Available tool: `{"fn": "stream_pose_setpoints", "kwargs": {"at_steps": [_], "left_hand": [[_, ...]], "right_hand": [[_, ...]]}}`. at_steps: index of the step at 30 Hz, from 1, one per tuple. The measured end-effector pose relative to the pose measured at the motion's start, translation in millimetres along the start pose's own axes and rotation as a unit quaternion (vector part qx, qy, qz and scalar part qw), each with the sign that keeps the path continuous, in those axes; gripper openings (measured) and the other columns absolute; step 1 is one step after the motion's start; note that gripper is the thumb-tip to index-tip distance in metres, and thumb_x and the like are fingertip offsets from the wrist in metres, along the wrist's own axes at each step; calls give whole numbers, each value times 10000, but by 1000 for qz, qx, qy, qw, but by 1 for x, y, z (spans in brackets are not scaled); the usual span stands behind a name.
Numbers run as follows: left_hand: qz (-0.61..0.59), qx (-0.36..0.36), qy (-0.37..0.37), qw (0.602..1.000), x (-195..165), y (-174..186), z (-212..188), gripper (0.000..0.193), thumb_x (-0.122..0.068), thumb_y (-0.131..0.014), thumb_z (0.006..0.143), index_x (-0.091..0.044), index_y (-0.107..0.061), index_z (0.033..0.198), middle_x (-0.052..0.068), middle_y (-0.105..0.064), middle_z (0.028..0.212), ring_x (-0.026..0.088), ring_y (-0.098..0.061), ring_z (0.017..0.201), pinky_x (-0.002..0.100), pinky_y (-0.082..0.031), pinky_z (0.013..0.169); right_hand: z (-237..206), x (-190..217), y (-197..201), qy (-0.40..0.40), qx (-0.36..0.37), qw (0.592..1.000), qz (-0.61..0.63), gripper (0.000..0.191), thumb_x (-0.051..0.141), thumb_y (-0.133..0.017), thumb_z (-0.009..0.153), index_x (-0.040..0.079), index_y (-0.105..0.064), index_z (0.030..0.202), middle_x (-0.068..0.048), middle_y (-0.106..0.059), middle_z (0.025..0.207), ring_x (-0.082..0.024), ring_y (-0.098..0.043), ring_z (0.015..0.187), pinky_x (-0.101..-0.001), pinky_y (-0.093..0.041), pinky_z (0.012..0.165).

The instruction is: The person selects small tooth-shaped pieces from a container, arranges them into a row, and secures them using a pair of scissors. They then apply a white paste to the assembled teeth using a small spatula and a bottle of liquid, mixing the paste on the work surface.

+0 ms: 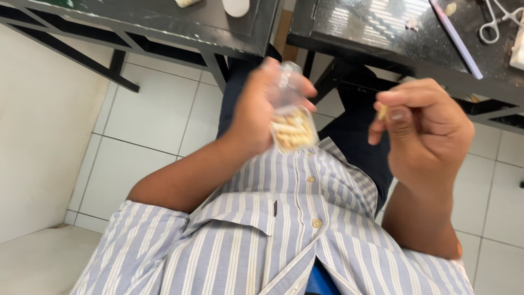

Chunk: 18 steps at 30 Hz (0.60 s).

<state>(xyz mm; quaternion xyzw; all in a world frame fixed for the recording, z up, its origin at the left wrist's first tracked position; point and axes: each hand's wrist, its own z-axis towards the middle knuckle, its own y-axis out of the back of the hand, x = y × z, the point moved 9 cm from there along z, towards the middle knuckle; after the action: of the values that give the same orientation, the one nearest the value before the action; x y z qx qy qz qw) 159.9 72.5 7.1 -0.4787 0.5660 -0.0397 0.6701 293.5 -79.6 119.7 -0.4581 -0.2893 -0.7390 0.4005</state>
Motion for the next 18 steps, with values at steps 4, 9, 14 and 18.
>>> {"fn": "stream_pose_setpoints", "kwargs": {"at_steps": [4, 9, 14, 18], "left_hand": [[-12, -107, -182, 977, -92, 82, 6, 593, -543, -415, 1047, -6, -655, 971, 133, -673, 911, 267, -692, 802, 417, -589, 708], [111, -202, -394, 890, -203, 147, 3, 464, -463, -458, 1026, -17, -577, 1076, 146, -685, 957, 276, -710, 829, 426, -625, 763], [174, -296, -449, 825, -253, 171, 6, 484, -478, -550, 1036, 2, -526, 1093, 169, -728, 996, 267, -724, 835, 413, -677, 763], [217, -297, -431, 824, -261, 172, 15, 451, -472, -473, 997, -50, -534, 1145, 127, -688, 1070, 200, -733, 911, 371, -692, 789]], "right_hand": [[-18, -53, 22, -92, 0, 982, 165, 111, -47, -568, 1115, -48, -663, 1173, -130, -663, 1001, -135, -688, 823, -275, -605, 680], [-37, -93, 30, -120, 34, 952, 280, 208, -76, -623, 1038, -51, -645, 1244, -159, -681, 1059, -169, -716, 884, -313, -625, 756], [-45, -94, 33, -119, 42, 939, 320, 214, -81, -664, 1029, -69, -641, 1242, -172, -688, 1090, -175, -714, 895, -316, -625, 783], [-45, -85, 32, -143, 28, 932, 331, 306, -57, -649, 1028, -76, -626, 1332, -205, -698, 1164, -204, -731, 964, -345, -646, 806]]}}
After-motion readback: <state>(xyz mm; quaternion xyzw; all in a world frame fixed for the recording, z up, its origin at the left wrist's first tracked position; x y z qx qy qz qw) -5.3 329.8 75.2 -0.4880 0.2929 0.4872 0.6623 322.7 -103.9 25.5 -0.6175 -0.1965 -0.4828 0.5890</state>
